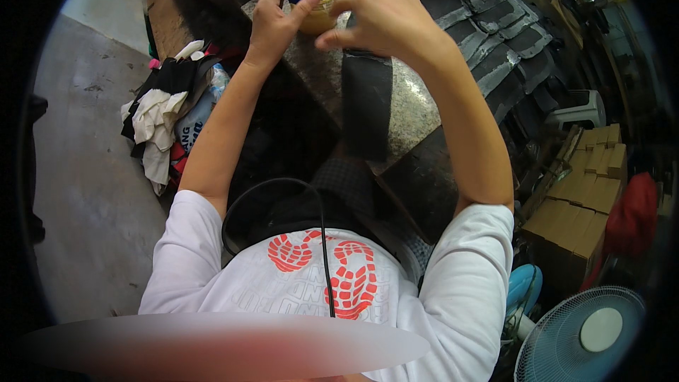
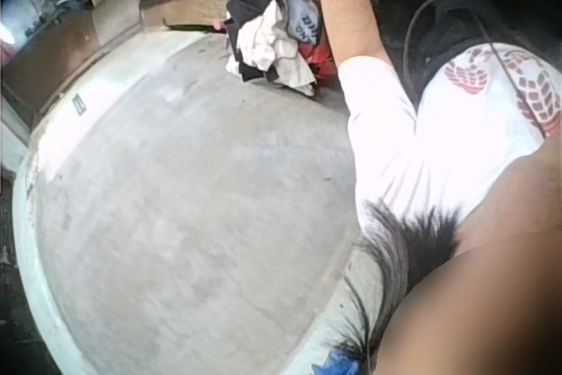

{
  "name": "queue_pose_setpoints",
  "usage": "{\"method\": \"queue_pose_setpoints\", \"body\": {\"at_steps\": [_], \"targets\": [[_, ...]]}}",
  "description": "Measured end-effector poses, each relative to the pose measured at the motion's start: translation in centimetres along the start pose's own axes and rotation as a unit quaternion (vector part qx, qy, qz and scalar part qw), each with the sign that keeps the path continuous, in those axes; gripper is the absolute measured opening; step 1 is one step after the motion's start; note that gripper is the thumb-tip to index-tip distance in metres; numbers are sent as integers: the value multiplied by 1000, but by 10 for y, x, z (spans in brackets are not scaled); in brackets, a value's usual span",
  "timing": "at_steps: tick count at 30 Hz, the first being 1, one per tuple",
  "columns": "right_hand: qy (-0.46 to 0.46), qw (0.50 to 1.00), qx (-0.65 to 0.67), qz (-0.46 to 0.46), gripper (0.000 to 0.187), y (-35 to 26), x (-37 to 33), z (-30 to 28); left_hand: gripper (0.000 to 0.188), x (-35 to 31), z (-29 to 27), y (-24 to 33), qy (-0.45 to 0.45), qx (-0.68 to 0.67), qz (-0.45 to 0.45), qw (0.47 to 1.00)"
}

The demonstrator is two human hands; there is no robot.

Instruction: The person repeatedly applies a beige paste from a small jar onto black rubber strips using a small brush. They spread the paste evenly across the surface of each strip and place the treated pieces on a nearby stack.

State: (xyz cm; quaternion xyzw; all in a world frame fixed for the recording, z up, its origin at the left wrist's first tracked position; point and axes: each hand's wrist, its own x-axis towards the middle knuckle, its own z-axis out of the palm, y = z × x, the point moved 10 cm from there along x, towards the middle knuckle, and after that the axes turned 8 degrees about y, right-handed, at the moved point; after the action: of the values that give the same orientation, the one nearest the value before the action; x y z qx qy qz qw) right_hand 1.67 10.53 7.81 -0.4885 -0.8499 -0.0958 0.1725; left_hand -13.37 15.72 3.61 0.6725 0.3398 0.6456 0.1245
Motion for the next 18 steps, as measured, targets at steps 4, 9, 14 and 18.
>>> {"method": "queue_pose_setpoints", "body": {"at_steps": [4, 9, 14, 18], "targets": [[15, 999, 46, 11, 48, 2, -63, -17, 46, 10, -7, 18, 27, 21, 35, 999], [104, 968, 155, 167, 31, 47, -118, -25, 37, 53, 12, 69, 15, 139, 173, 975], [252, 856, 394, 218, 39, 45, -150, -1, 30, 97, 139, 70, -242, 129, 169, 947], [190, 866, 455, 83, 72, 5, -145, 21, 33, 94, 241, 36, -403, 218, 109, 882]]}}
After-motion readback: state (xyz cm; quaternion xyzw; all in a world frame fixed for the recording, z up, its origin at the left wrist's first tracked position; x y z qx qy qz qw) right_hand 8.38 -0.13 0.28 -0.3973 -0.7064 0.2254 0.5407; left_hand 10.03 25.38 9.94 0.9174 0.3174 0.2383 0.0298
